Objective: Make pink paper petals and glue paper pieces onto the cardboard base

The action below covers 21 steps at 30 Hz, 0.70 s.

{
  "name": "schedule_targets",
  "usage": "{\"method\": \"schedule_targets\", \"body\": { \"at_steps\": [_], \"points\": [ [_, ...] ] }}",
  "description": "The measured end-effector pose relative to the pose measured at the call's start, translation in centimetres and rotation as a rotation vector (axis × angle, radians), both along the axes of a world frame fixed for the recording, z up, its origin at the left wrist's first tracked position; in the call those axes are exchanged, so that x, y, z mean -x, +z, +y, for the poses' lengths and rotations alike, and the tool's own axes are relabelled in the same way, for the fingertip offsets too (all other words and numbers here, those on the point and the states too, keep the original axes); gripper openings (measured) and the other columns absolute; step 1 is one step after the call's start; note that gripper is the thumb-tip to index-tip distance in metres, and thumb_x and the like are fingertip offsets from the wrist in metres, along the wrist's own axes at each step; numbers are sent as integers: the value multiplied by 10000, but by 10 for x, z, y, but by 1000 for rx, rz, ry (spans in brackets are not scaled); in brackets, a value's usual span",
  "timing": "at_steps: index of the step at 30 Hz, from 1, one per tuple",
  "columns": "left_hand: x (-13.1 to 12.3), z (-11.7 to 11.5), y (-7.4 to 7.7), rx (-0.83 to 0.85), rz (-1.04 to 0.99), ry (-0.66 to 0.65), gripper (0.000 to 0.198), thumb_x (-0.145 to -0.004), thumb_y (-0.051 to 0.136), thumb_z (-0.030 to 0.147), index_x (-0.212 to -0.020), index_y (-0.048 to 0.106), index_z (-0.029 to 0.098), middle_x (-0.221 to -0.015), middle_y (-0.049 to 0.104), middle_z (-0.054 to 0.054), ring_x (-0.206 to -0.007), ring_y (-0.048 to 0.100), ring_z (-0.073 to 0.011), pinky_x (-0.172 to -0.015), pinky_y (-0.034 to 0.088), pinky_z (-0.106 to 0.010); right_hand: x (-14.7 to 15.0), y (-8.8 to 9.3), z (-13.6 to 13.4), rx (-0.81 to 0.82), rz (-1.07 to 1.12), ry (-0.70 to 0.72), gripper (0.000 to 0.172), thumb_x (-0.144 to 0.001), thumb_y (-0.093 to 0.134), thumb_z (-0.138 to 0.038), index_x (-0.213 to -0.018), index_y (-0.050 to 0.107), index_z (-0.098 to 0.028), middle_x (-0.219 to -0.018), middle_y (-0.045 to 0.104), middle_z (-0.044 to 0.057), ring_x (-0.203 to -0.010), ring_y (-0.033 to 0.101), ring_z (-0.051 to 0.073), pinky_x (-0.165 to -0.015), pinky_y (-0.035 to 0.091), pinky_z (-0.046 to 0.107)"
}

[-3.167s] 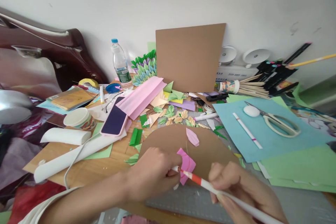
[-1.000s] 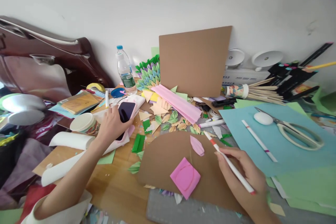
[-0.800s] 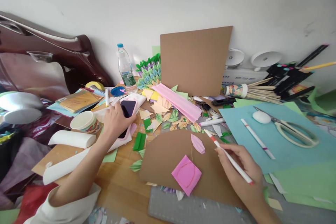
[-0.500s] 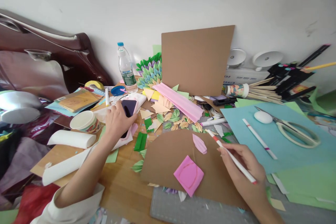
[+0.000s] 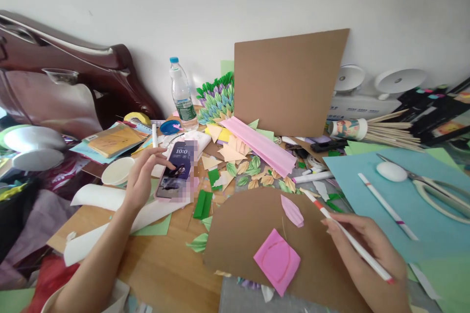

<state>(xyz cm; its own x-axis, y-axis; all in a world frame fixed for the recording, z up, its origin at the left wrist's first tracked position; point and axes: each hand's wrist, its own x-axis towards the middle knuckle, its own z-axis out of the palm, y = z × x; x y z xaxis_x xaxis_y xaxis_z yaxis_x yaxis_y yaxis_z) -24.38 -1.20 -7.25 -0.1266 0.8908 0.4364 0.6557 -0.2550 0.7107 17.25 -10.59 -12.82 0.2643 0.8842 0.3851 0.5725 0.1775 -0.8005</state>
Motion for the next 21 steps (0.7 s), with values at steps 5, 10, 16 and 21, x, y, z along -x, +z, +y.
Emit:
{"method": "schedule_targets", "body": {
  "at_steps": [5, 10, 16, 21],
  "points": [
    [8, 5, -9, 25, -7, -68, 423, -985, 274, 421, -1119, 578, 159, -794, 740, -64, -1034, 633, -274, -1013, 428, -443, -2, -1, -1, 37, 20, -57, 226, -783, 708, -405, -951, 668, -259, -857, 732, 13, -744, 708, 177, -629, 590, 183],
    [13, 6, -16, 62, 45, -79, 403, -987, 316, 439, -1112, 602, 185, -1016, 752, -72, -1185, 586, -285, -1073, 373, -451, -4, -3, -3, 64, 19, -80, 235, -778, 713, -408, -963, 675, -267, -876, 738, 11, -757, 707, 166, -647, 581, 168],
    [13, 2, -20, -16, 55, -72, 401, -1000, 315, 442, -1249, 527, 211, -1253, 677, -76, -1274, 533, -259, -1106, 339, -447, -2, -4, -2, 61, 27, -99, 260, -776, 715, -403, -992, 679, -261, -880, 740, 16, -757, 701, 166, -679, 581, 195],
    [15, -4, -19, -61, 33, -82, 396, -1005, 305, 430, -1180, 569, 193, -1047, 753, -83, -1145, 617, -279, -1053, 363, -476, 1, 2, -3, 71, 37, -126, 246, -765, 717, -419, -941, 676, -252, -862, 746, 27, -755, 708, 172, -668, 581, 198]
  ]
}}
